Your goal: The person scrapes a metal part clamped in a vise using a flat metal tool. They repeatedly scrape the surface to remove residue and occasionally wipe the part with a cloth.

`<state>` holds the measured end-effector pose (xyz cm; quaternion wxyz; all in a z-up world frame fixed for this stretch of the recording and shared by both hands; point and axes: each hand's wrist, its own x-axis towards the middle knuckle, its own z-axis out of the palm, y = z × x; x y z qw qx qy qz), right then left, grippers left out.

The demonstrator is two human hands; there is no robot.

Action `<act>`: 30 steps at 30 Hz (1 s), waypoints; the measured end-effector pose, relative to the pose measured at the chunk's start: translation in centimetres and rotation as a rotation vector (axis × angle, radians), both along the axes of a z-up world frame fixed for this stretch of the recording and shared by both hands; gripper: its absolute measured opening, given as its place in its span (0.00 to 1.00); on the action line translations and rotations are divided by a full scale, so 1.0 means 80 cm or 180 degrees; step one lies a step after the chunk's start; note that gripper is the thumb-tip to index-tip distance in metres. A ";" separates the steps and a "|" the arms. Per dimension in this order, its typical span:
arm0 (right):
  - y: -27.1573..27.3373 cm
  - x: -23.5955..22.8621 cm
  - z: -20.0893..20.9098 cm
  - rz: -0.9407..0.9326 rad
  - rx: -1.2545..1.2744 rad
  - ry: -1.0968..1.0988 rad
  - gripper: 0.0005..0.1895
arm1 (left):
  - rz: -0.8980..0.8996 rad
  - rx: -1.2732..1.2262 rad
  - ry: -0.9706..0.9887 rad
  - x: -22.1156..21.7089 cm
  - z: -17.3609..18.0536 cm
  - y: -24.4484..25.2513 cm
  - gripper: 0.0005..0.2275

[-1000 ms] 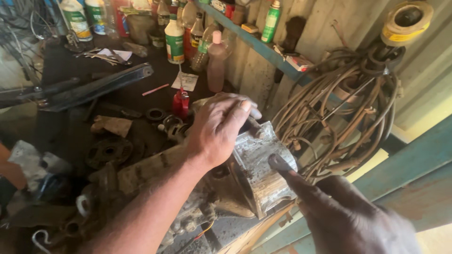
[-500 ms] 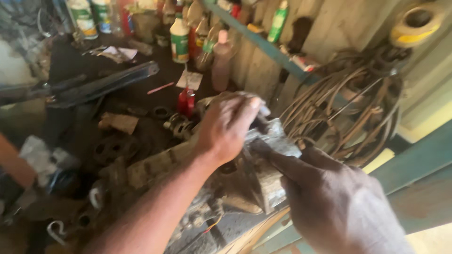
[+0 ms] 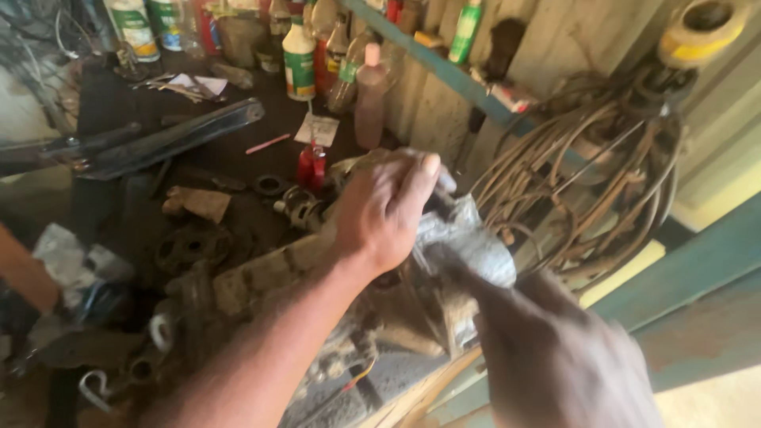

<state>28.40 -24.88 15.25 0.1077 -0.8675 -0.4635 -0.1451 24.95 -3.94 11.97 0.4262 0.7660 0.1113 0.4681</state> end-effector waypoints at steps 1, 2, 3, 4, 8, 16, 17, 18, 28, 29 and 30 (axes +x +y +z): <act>0.000 0.000 0.000 0.0112 0.0183 -0.0058 0.22 | 0.0094 0.0098 -0.0134 -0.001 -0.002 -0.005 0.22; 0.000 0.004 0.002 0.0091 0.0222 -0.0011 0.23 | 0.0056 0.0152 -0.0221 0.003 0.000 -0.007 0.22; 0.003 0.005 0.002 0.0071 0.0261 0.0036 0.24 | 0.0019 0.0204 -0.0308 0.002 0.002 -0.007 0.23; 0.007 0.001 0.001 0.0094 0.0305 0.0101 0.25 | 0.0022 0.0263 -0.0376 -0.004 0.003 -0.004 0.23; -0.002 -0.007 0.005 -0.0013 0.0090 0.0185 0.25 | -0.0099 0.0202 -0.0323 -0.002 0.001 0.000 0.23; -0.009 -0.006 0.018 -0.0388 -0.0535 0.0452 0.27 | -0.0135 0.0109 -0.0304 -0.001 0.004 -0.002 0.23; -0.003 -0.003 0.018 -0.0189 -0.0295 0.0320 0.25 | -0.0050 0.0131 -0.0294 0.000 0.003 0.000 0.23; 0.001 0.000 0.017 -0.0008 -0.0059 0.0220 0.23 | 0.0014 0.0149 -0.0254 0.000 0.000 -0.003 0.24; 0.010 0.006 0.019 -0.0105 -0.0025 0.0120 0.19 | 0.0064 0.0139 -0.0223 0.002 0.000 -0.002 0.24; 0.003 0.006 0.020 0.0023 -0.0019 0.0081 0.19 | -0.0083 0.0079 -0.0342 0.002 -0.002 -0.008 0.24; 0.003 0.007 0.022 0.0168 0.0041 0.0007 0.20 | -0.0216 0.0074 -0.0493 -0.001 0.001 -0.005 0.24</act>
